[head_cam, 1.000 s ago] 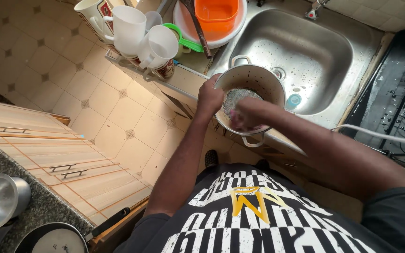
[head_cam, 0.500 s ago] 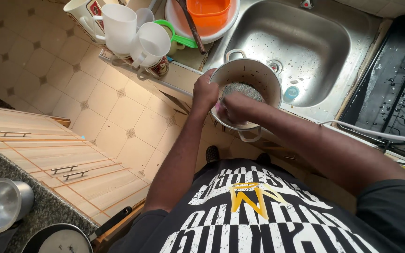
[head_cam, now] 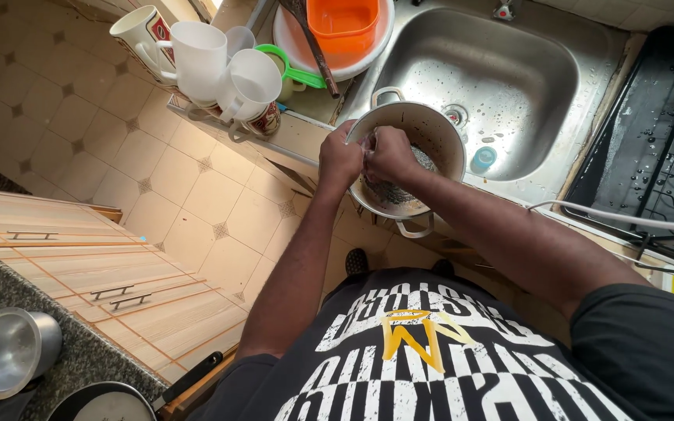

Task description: Washing a metal pot in a kitchen sink using a sponge and soap

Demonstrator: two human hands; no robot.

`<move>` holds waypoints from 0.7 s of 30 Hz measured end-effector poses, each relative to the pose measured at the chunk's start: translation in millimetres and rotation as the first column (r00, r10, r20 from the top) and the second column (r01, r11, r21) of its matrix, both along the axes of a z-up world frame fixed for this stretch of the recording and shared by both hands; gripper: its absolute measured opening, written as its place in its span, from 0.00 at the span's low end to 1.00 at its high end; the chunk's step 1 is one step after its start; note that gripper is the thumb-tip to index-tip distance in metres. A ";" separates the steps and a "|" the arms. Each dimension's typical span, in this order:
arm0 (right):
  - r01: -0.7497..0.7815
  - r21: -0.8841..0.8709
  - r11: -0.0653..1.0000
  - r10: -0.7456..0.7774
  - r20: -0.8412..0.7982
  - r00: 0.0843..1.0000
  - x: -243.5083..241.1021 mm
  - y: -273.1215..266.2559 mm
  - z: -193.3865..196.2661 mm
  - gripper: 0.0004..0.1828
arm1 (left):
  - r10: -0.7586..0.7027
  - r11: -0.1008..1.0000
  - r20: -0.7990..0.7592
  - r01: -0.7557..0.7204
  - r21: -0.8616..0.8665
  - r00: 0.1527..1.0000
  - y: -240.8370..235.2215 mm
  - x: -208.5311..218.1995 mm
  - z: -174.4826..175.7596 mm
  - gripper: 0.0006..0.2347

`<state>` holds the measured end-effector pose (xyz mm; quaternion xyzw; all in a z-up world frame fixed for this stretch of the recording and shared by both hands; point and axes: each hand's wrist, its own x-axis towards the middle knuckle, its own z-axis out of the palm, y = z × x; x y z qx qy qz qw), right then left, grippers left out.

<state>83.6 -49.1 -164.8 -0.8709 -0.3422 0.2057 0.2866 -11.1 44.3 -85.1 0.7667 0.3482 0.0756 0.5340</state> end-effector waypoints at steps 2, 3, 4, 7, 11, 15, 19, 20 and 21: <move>0.070 0.115 0.991 -0.061 -0.078 0.995 7.9 -0.4 1.7 0.07 | 0.011 1.000 0.003 -0.011 -0.006 1.000 0.7 2.6 3.9 0.24; 0.002 0.113 0.994 0.005 -0.058 0.998 6.3 -1.6 6.4 0.10 | 0.010 1.000 -0.012 -0.010 -0.002 1.000 0.3 1.6 5.2 0.24; -0.066 0.109 0.992 0.071 -0.039 0.997 4.6 -2.5 11.2 0.13 | 0.008 1.000 -0.026 -0.008 0.002 1.000 0.2 0.4 6.6 0.24; -0.319 -0.012 0.948 0.319 -0.032 0.947 -2.1 -7.5 -5.0 0.05 | 0.011 1.000 -0.052 -0.011 0.002 0.999 3.6 1.4 -2.6 0.25; -0.521 -0.279 0.807 0.539 -0.013 0.842 -22.1 -37.8 51.1 0.09 | 0.013 1.000 -0.026 -0.013 0.002 1.000 -3.9 -1.9 19.7 0.25; -0.542 -0.593 0.595 0.668 -0.011 0.744 0.4 -67.4 60.5 0.13 | 0.014 1.000 -0.045 -0.014 -0.009 0.999 -4.3 -0.2 8.1 0.25; -0.208 -0.735 0.646 0.563 0.275 0.779 45.2 -64.1 -12.5 0.08 | -0.019 1.000 -0.037 0.019 0.004 0.999 -3.6 -2.2 10.1 0.25; -0.207 -0.733 0.648 0.562 0.277 0.779 38.6 -56.0 9.1 0.08 | -0.020 1.000 -0.037 0.020 0.006 0.999 -2.0 -0.2 3.8 0.25; -0.197 -0.659 0.726 0.528 0.350 0.774 33.3 -46.1 31.3 0.08 | -0.023 1.000 -0.033 0.023 0.008 0.999 0.9 2.1 -2.1 0.25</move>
